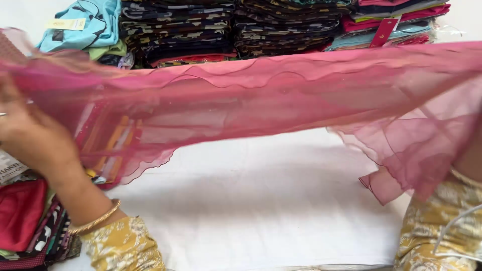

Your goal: The person folds a dark brown t-shirt, a light blue polka-dot t-shirt, and a pink sheer scarf on a white surface. Each item is smoothed out, folded into a compact shape, and placed on a stack to the left.

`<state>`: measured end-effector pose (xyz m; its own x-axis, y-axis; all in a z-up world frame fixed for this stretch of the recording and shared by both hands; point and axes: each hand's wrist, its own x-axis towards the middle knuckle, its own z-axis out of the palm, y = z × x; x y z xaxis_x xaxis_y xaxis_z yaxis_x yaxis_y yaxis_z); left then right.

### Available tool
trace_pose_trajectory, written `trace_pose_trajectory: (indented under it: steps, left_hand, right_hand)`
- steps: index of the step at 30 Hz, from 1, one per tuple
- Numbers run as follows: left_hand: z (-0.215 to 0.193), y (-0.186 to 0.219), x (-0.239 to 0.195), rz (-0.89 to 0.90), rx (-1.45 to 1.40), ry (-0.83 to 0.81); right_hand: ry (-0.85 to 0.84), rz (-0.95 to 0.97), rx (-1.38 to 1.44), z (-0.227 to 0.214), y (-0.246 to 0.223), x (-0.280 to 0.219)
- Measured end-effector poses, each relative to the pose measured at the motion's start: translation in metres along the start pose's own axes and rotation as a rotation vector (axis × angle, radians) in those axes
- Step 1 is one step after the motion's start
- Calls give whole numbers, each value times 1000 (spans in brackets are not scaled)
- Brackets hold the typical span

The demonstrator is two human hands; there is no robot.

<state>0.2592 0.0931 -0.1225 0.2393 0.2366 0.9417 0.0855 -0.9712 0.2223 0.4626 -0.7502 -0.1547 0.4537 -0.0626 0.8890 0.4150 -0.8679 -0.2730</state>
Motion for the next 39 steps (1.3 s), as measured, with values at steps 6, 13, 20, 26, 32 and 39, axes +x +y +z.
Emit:
trace_pose_trajectory:
  steps: [6,13,20,26,32,39]
  left_hand:
    - [42,7,-9,-80,32,-296]
    - [66,15,-21,-117,109,-563]
    - [58,14,-20,-100,63,-572]
    - [50,16,-20,10,78,-522]
    - [32,61,-10,-139,-2,-616]
    - [88,166,-116,430,-472,-651]
  right_hand:
    - [56,-144,-481,74,52,-19]
    - [-188,31,-608,181,38,-60]
    - [-391,150,-100,209,-31,-67]
    - [-635,-210,189,118,-216,-75]
    - [-1011,-684,193,75,-306,-157]
    - [-1010,-298,202,122,-269,-188]
